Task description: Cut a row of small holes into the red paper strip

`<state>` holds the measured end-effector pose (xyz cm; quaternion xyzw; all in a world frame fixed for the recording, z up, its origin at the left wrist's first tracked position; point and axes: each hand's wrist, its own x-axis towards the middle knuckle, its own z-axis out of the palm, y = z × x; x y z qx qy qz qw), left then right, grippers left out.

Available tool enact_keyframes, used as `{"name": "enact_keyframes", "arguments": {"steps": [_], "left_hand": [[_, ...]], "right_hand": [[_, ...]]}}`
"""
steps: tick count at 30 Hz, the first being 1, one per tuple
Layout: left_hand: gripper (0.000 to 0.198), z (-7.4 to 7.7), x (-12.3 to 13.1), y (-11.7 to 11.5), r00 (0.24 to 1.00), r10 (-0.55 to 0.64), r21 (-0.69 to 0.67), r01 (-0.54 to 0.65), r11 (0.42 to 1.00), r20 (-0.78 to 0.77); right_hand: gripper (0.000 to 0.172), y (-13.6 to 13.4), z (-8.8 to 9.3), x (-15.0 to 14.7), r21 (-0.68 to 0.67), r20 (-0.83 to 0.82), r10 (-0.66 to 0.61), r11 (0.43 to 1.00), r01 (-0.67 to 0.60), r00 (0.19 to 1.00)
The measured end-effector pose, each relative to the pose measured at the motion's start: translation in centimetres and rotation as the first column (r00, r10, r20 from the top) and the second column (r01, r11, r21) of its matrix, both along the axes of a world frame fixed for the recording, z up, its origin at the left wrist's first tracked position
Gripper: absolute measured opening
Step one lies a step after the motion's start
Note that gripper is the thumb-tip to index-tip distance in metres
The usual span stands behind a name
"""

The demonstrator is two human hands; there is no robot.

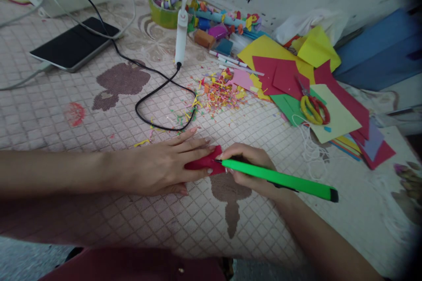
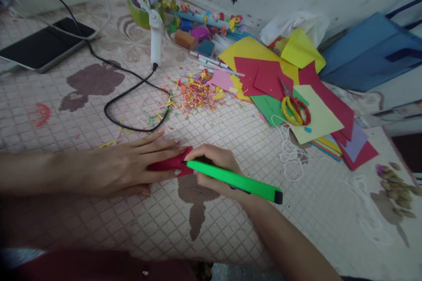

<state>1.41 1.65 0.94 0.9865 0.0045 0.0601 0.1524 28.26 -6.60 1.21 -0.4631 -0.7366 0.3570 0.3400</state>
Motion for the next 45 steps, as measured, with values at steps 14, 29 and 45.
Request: {"name": "enact_keyframes", "arguments": {"steps": [14,29,45], "left_hand": [[0.066,0.07,-0.08,-0.01,1.0,0.005,-0.014,-0.005,1.0,-0.01],[0.062,0.35,-0.03,-0.3,1.0,-0.016,0.067,0.017,0.998,-0.01],[0.041,-0.48,-0.09,0.25,0.998,-0.009,0.066,0.006,0.998,0.054]], "right_hand": [[0.021,0.01,0.41,-0.06,-0.022,-0.012,-0.001,1.0,0.001,1.0],[0.026,-0.04,0.06,0.02,0.006,-0.017,-0.005,1.0,0.005,1.0],[0.023,0.08,0.29,0.06,-0.02,-0.067,0.03,0.999,-0.031,0.997]]}}
